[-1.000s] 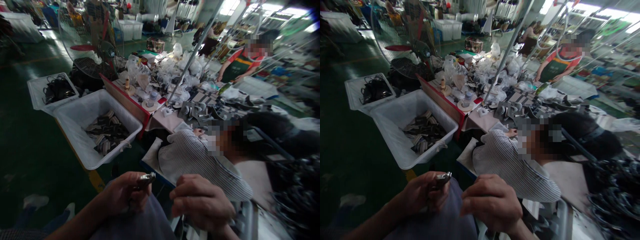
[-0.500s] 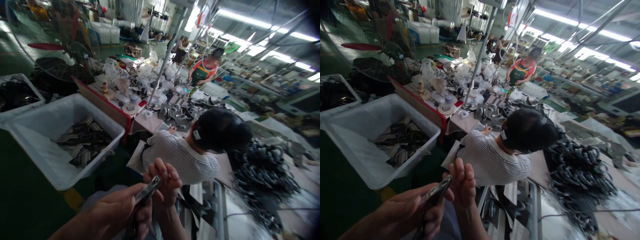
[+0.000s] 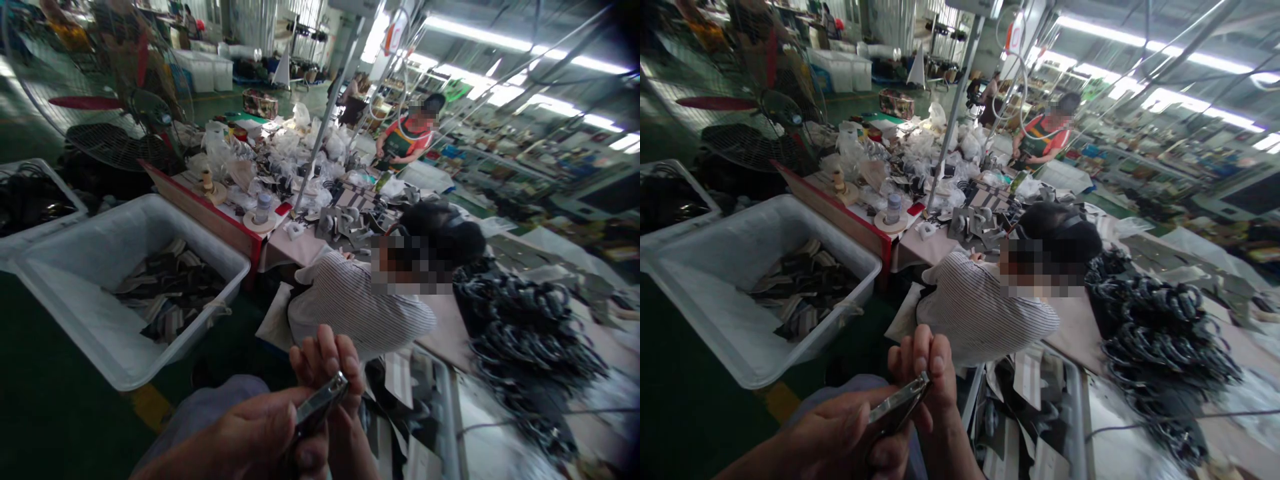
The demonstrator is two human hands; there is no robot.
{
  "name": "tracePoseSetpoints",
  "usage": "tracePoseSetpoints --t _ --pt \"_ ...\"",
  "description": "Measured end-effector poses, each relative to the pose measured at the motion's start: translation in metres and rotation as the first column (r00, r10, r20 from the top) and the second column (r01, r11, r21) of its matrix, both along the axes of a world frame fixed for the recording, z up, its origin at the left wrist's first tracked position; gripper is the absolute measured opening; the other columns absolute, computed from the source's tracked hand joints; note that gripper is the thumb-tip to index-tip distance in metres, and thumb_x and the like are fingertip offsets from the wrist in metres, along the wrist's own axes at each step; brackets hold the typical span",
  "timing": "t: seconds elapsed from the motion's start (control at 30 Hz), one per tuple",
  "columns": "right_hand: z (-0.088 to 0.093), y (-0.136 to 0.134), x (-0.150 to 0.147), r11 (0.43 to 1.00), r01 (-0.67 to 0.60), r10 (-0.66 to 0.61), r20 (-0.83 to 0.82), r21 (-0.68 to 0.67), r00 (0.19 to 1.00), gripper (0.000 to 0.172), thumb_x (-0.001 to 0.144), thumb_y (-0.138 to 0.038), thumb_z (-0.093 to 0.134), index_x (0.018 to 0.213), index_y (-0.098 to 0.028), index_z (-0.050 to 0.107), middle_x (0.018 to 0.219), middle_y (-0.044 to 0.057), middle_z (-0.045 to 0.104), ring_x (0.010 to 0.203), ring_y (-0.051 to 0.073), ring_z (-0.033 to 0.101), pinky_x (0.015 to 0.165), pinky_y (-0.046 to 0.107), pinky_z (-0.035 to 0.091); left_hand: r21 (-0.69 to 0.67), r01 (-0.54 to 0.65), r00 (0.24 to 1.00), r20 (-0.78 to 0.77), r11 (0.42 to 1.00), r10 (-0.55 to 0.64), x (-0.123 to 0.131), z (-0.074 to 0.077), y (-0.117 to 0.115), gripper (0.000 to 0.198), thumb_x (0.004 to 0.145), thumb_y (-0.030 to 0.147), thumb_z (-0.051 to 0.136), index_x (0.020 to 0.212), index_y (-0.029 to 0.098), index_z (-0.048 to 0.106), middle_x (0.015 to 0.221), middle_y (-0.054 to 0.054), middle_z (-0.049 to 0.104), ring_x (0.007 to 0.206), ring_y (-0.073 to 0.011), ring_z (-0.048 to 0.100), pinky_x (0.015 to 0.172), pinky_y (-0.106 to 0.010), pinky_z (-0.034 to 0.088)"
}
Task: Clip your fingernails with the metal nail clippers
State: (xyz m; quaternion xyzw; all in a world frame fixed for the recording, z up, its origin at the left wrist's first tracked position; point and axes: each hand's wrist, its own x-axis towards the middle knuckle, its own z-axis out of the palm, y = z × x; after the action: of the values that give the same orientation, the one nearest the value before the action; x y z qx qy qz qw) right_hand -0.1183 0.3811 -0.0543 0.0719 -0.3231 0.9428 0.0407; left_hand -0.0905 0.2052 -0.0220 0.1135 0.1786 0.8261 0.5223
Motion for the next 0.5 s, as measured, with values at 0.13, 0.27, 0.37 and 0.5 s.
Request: tracePoseSetpoints --t 0.13,0.27,0.37,0.5 --pt "0.0 0.0 -0.005 0.99 -0.085 0.072 -0.119 -0.115 0.99 0.047 0.091 -0.042 0.106 0.079 -0.028 0.062 0.073 -0.008 0.037 0.056 0.012 0.029 0.061 0.029 0.039 0.031 -0.026 0.999 -0.046 0.999 0.027 -0.001 -0.006 0.001 0.071 0.112 0.072 0.071 0.155 0.015 0.073 0.102 -0.004 0.043 0.083 -0.0146 0.042 0.075 -0.029 0.03" --pt "0.007 0.002 -0.011 0.998 -0.06 0.055 -0.192 -0.022 0.98 0.065 0.092 -0.046 0.104 0.073 -0.024 0.046 0.072 -0.008 0.04 0.055 0.011 0.033 0.059 0.029 0.038 0.034 -0.081 0.986 -0.143 0.996 0.085 -0.001 -0.018 0.003 0.072 0.112 0.074 0.071 0.151 0.013 0.076 0.096 -0.003 0.045 0.077 -0.0133 0.037 0.071 -0.029 0.027" --pt "0.014 0.006 -0.012 0.998 -0.023 0.035 -0.217 0.057 0.975 0.071 0.092 -0.049 0.105 0.07 -0.023 0.042 0.07 -0.007 0.043 0.054 0.011 0.036 0.058 0.03 0.037 0.011 -0.105 0.981 -0.162 0.994 0.105 -0.001 -0.024 0.004 0.073 0.111 0.075 0.071 0.145 0.012 0.078 0.093 -0.004 0.046 0.079 -0.0142 0.039 0.073 -0.029 0.029" --pt "0.018 0.013 -0.013 0.996 0.002 0.019 -0.235 0.09 0.972 0.072 0.089 -0.051 0.107 0.066 -0.023 0.045 0.069 -0.007 0.044 0.054 0.011 0.04 0.058 0.031 0.039 0.006 -0.112 0.972 -0.207 0.994 0.11 0.0 -0.031 0.008 0.075 0.113 0.078 0.064 0.139 0.01 0.079 0.09 -0.004 0.047 0.075 -0.014 0.039 0.068 -0.029 0.028"
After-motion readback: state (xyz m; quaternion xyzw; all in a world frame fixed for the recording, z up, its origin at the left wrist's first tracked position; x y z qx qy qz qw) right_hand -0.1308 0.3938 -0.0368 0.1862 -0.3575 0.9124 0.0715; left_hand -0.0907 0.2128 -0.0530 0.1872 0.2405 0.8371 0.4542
